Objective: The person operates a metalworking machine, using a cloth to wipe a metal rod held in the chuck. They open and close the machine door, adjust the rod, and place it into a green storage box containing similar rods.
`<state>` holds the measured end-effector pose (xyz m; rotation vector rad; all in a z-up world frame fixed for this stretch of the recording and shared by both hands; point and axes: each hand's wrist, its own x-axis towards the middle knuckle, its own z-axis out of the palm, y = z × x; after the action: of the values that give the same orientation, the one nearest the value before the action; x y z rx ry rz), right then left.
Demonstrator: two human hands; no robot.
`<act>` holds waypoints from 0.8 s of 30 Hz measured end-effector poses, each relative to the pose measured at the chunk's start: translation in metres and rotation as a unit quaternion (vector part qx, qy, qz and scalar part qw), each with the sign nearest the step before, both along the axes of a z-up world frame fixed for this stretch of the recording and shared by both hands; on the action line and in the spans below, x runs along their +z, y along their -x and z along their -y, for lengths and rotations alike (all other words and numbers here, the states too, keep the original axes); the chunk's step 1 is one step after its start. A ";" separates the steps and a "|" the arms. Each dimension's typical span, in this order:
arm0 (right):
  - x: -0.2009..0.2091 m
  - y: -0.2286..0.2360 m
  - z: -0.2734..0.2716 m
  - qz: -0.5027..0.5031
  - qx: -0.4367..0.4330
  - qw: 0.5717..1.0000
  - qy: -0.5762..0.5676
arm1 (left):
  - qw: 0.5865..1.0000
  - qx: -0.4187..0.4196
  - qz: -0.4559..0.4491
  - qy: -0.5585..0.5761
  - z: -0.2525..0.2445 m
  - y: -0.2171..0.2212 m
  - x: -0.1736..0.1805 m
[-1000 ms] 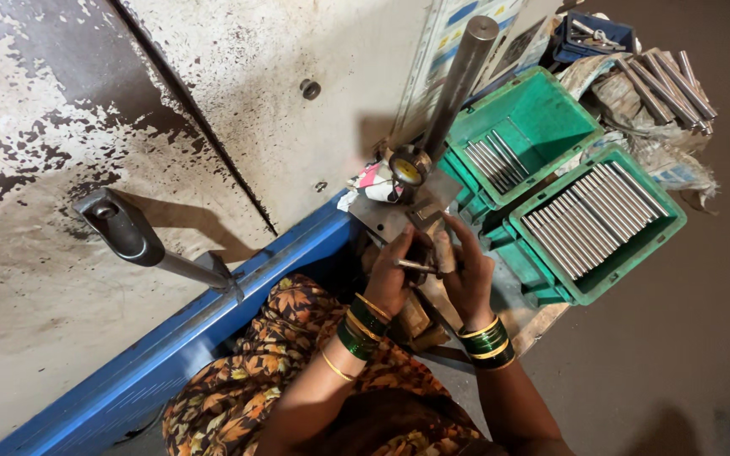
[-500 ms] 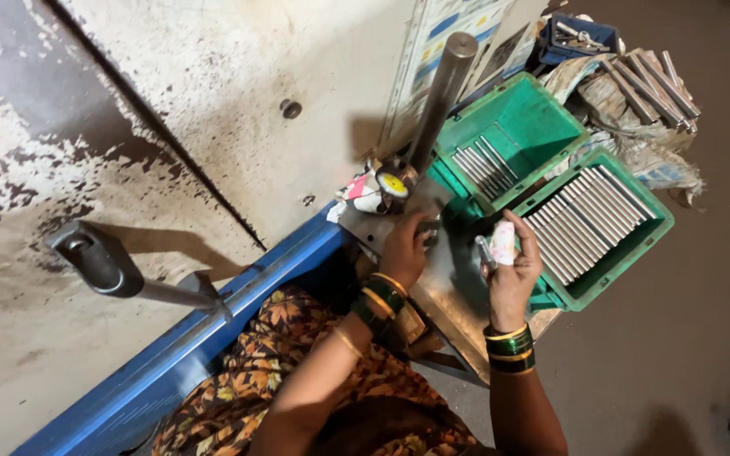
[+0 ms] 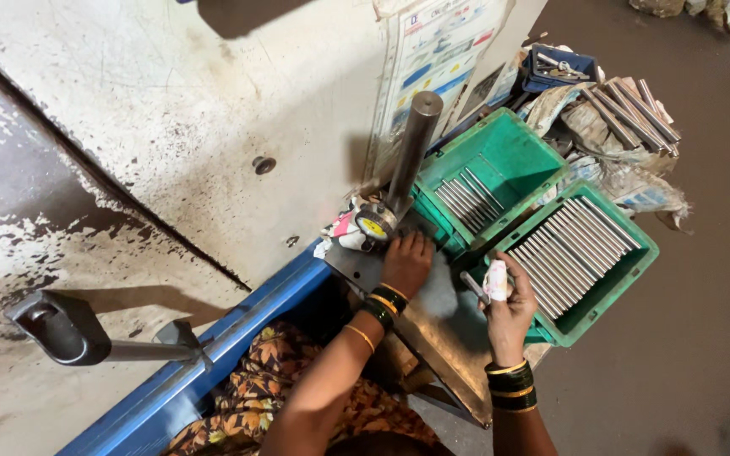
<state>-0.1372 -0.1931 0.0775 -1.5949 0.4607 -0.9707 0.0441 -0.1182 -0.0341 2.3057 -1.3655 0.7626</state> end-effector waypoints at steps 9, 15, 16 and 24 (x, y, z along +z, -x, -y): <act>0.027 -0.064 0.104 -0.128 0.096 0.987 -0.013 | 0.984 -0.086 -0.114 0.102 -0.046 0.059 0.051; 0.034 -0.153 0.195 -0.398 0.103 0.862 0.297 | 0.921 -0.167 -0.328 0.125 -0.094 0.112 0.066; 0.027 -0.166 0.204 -0.449 0.098 0.830 0.315 | 0.915 -0.174 -0.347 0.113 -0.101 0.119 0.067; -0.051 -0.231 0.244 -0.591 0.102 0.696 0.396 | 0.882 -0.212 -0.419 0.042 -0.140 0.132 0.062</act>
<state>0.0936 -0.4373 0.0269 -2.9271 0.7340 0.2871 -0.0879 0.0216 0.0280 1.7841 -1.2688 -0.2984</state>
